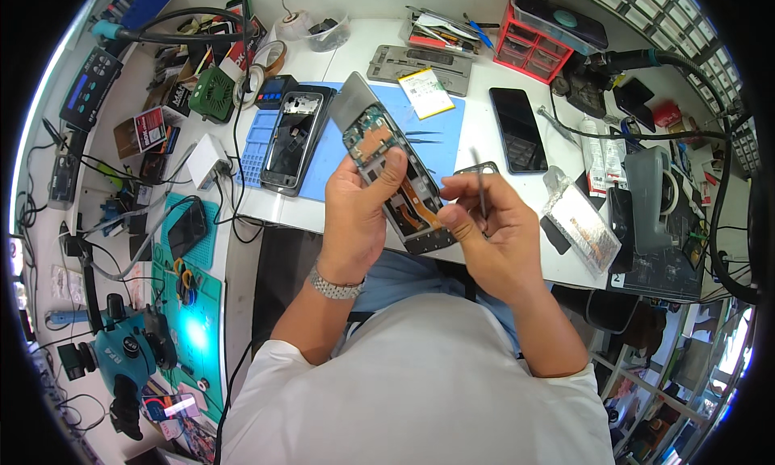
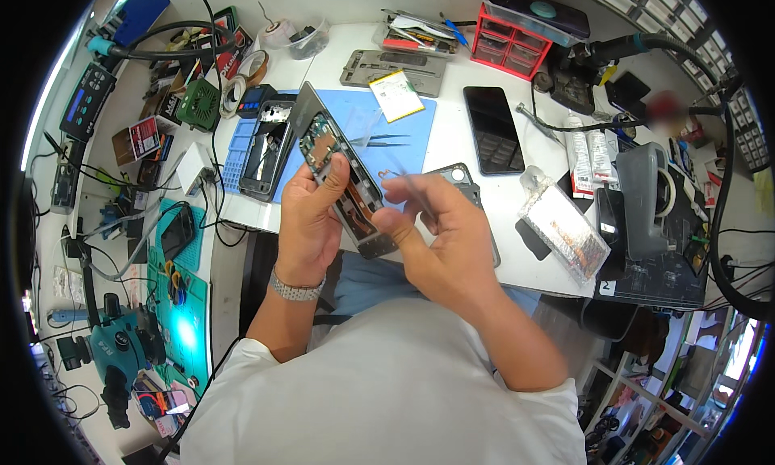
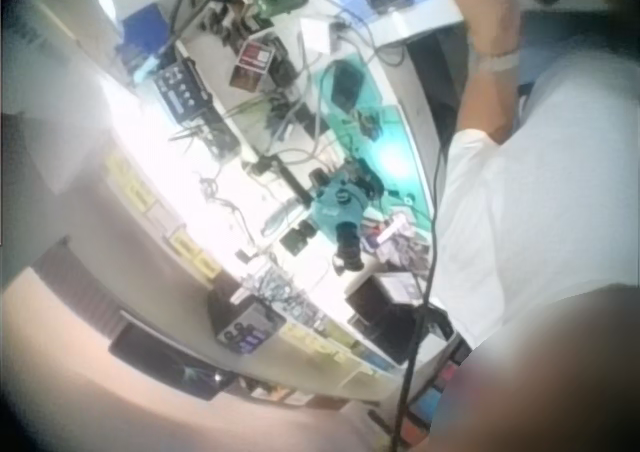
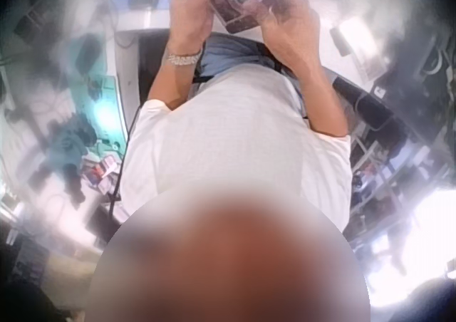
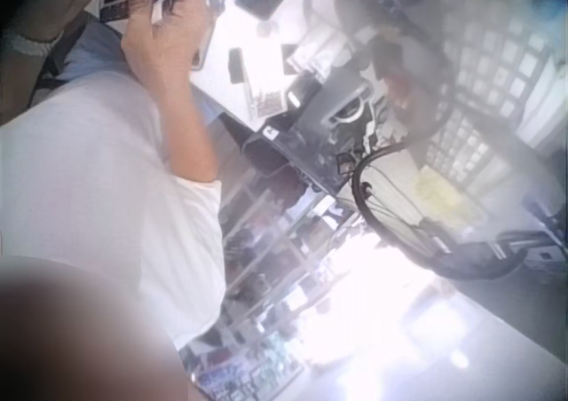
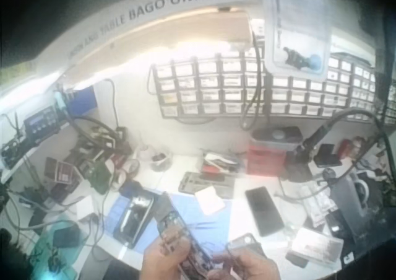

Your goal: The person disassembles a smartphone by prying open the back cover and removing internal components. They then apply adhesive to the back cover and reattach it to the phone body.

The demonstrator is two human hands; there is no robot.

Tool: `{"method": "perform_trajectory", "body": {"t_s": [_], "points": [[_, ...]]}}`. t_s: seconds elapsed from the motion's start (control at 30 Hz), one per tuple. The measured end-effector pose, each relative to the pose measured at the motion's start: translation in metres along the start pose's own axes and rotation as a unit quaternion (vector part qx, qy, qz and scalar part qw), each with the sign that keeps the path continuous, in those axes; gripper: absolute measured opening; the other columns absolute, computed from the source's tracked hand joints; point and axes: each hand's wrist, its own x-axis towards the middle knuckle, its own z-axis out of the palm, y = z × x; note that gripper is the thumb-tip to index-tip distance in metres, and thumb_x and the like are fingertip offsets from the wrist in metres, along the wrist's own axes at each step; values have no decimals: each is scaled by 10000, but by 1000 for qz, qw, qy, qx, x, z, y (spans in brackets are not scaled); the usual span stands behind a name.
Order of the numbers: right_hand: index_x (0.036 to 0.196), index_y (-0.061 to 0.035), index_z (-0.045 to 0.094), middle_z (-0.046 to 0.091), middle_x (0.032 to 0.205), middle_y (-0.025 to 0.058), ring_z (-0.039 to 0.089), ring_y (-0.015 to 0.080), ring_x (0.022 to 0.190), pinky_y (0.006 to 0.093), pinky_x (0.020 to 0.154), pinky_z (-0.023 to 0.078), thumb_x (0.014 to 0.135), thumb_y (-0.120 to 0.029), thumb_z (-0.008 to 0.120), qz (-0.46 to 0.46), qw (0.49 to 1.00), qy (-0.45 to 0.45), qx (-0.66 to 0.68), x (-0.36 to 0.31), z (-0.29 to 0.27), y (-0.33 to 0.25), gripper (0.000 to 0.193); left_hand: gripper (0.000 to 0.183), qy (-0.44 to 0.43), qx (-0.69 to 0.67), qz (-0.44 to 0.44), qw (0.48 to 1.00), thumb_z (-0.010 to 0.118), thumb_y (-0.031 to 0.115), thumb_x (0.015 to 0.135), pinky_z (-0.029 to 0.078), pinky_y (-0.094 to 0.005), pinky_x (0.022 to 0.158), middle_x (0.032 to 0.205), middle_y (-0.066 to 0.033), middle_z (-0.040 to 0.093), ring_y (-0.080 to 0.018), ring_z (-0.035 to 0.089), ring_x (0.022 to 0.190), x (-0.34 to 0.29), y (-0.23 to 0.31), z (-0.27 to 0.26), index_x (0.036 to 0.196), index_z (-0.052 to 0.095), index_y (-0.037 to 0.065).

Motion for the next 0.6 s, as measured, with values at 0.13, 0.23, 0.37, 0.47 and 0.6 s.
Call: {"method": "perform_trajectory", "body": {"t_s": [0.13, 0.23, 0.37, 0.47, 0.6], "points": [[1254, 26, 684, 710, 1087, 64, 642, 93, 985, 242, 881, 540, 1008, -8, 718, 38, 999, -2, 10, -2, 5, 12, 251, 378, -4, -64, 4, 998, 691, 234, 1045, 589, -391, 979, 1178, -102, 714, -198, 706, 1115, 1, 5, 5, 1334, 570, 22], [1252, 31, 689, 692, 1088, 61, 652, 102, 996, 240, 875, 552, 1005, 35, 694, 49, 997, 6, 52, 2, 7, 18, 248, 579, -46, -145, -25, 988, 534, 464, 1110, 545, -521, 1101, 1285, -218, 691, -346, 680, 1230, 1, 4, 6, 1445, 508, -7], [1224, 22, 715, 648, 1135, 94, 652, 163, 1029, 277, 886, 547, 956, 52, 725, -46, 996, 26, -68, 4, 11, 21, 269, 824, -118, -215, -44, 968, 346, 681, 1088, 518, -537, 1122, 1350, -257, 657, -392, 640, 1280, 0, 1, -2, 1455, 516, -36], [1176, 4, 740, 609, 1184, 136, 618, 242, 1057, 332, 892, 523, 896, 33, 775, -199, 942, 47, -267, -1, 19, 23, 284, 953, -59, -178, -17, 982, 299, 793, 1033, 556, -494, 1070, 1320, -231, 678, -361, 678, 1215, 1, -6, -7, 1379, 580, -50], [1076, -22, 726, 562, 1198, 159, 533, 321, 1017, 407, 844, 486, 834, 1, 826, -201, 944, 65, -254, -2, 36, 31, 263, 1006, -42, -136, 38, 989, 288, 863, 976, 603, -448, 975, 1254, -191, 698, -314, 723, 1081, 0, -13, -8, 1356, 582, -21]]}}
